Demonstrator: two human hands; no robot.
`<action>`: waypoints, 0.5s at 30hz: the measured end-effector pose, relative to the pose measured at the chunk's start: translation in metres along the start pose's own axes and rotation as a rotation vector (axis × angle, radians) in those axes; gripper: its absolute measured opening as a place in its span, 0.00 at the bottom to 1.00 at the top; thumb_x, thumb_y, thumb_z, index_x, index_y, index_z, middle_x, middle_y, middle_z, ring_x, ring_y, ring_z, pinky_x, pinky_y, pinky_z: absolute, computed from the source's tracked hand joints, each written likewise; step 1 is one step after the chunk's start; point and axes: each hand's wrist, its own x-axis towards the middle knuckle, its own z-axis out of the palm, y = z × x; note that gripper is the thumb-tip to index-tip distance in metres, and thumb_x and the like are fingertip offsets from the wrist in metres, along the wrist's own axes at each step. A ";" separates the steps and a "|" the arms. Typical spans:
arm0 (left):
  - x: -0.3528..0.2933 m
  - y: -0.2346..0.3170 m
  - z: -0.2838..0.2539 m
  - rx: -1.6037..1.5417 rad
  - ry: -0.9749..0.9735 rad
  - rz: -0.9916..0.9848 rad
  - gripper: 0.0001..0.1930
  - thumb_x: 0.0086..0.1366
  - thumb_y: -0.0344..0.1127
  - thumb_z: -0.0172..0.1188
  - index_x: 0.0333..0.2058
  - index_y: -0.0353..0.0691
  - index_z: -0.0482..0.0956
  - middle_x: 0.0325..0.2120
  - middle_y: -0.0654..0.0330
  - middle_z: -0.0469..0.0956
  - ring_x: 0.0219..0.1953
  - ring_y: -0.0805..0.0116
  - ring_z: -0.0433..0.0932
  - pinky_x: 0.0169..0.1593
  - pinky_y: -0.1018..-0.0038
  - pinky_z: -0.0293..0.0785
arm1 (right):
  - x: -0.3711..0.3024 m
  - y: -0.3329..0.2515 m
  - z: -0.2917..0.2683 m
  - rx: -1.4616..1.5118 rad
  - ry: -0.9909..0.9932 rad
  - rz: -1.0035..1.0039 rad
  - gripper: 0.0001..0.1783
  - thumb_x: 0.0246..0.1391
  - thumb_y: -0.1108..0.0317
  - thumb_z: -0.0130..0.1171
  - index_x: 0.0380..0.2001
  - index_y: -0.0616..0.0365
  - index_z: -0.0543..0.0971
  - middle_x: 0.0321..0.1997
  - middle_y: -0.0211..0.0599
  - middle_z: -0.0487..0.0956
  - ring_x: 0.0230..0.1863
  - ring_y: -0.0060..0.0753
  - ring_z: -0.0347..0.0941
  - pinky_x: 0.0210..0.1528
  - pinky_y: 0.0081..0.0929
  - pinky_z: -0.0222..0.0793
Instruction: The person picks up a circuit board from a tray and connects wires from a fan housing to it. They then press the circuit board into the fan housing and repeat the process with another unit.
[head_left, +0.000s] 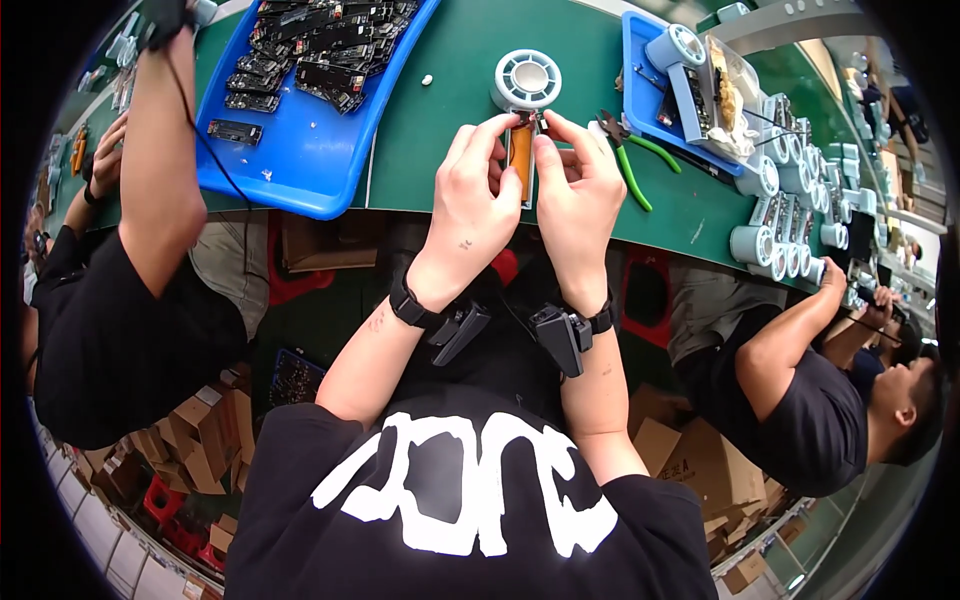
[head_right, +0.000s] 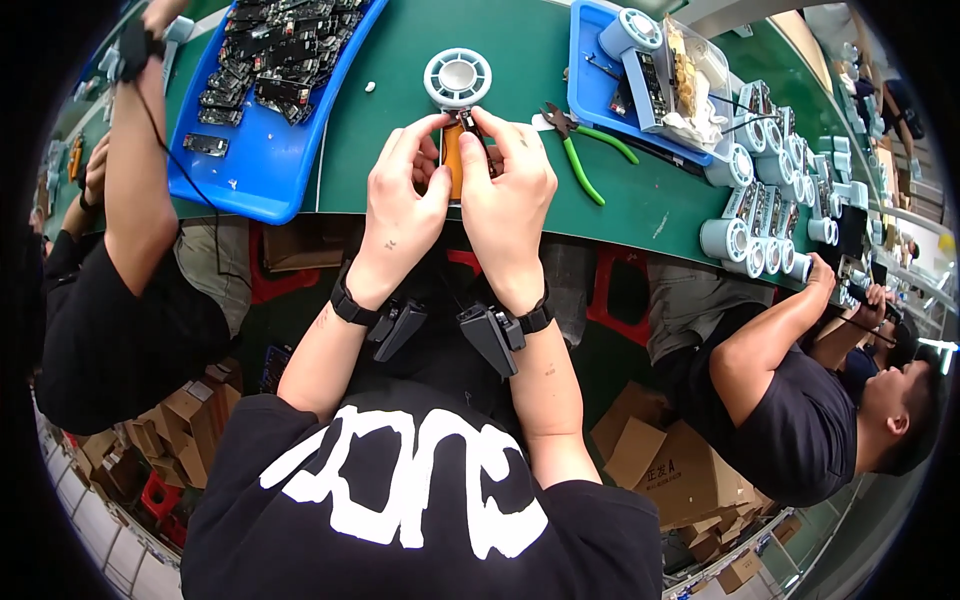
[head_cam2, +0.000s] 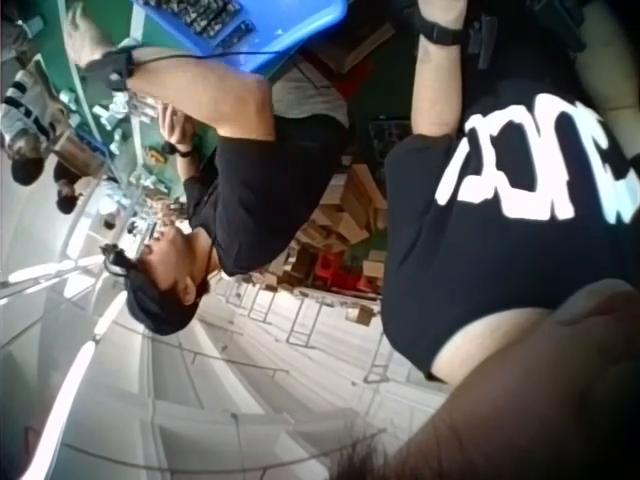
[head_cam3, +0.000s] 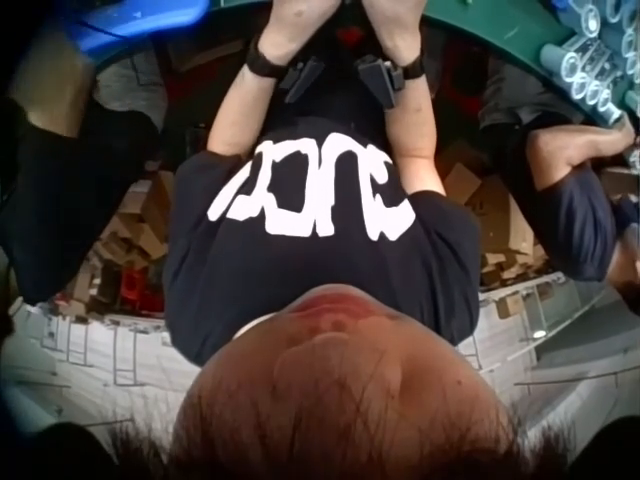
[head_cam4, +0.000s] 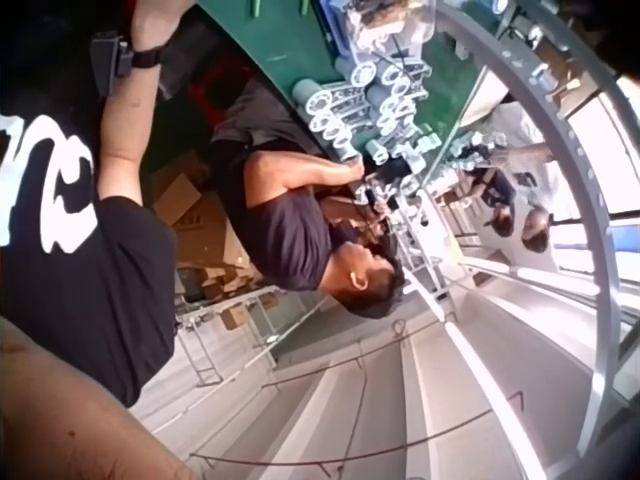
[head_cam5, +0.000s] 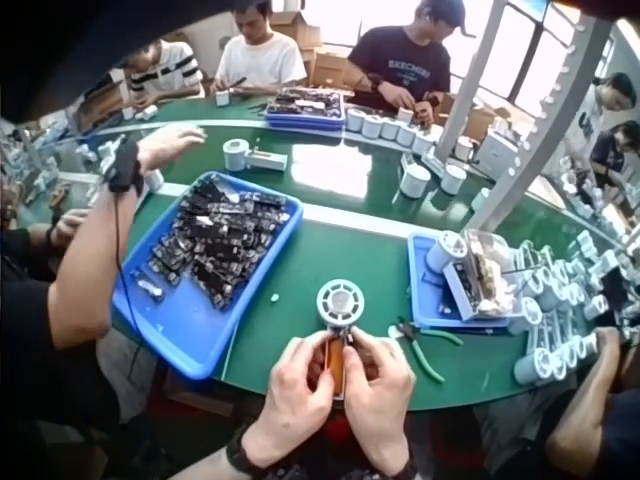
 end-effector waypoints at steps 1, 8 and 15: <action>-0.001 -0.002 0.001 0.028 0.016 0.046 0.21 0.62 0.19 0.59 0.55 0.31 0.76 0.38 0.59 0.75 0.32 0.74 0.74 0.37 0.77 0.76 | 0.000 0.000 0.002 -0.033 0.007 -0.034 0.13 0.60 0.74 0.64 0.48 0.63 0.84 0.39 0.40 0.81 0.32 0.29 0.80 0.34 0.27 0.76; -0.001 -0.008 0.003 -0.020 0.084 0.084 0.22 0.63 0.19 0.58 0.57 0.30 0.75 0.38 0.55 0.76 0.33 0.68 0.77 0.37 0.73 0.78 | 0.003 0.001 0.006 -0.196 -0.018 -0.157 0.13 0.59 0.75 0.65 0.47 0.63 0.84 0.39 0.40 0.82 0.34 0.29 0.83 0.32 0.25 0.77; 0.002 -0.013 -0.006 -0.103 0.012 0.085 0.22 0.62 0.19 0.59 0.57 0.28 0.74 0.39 0.51 0.76 0.33 0.63 0.81 0.38 0.69 0.80 | -0.001 -0.010 0.014 -0.467 0.012 -0.240 0.14 0.56 0.73 0.66 0.47 0.61 0.83 0.41 0.45 0.80 0.35 0.45 0.80 0.38 0.39 0.77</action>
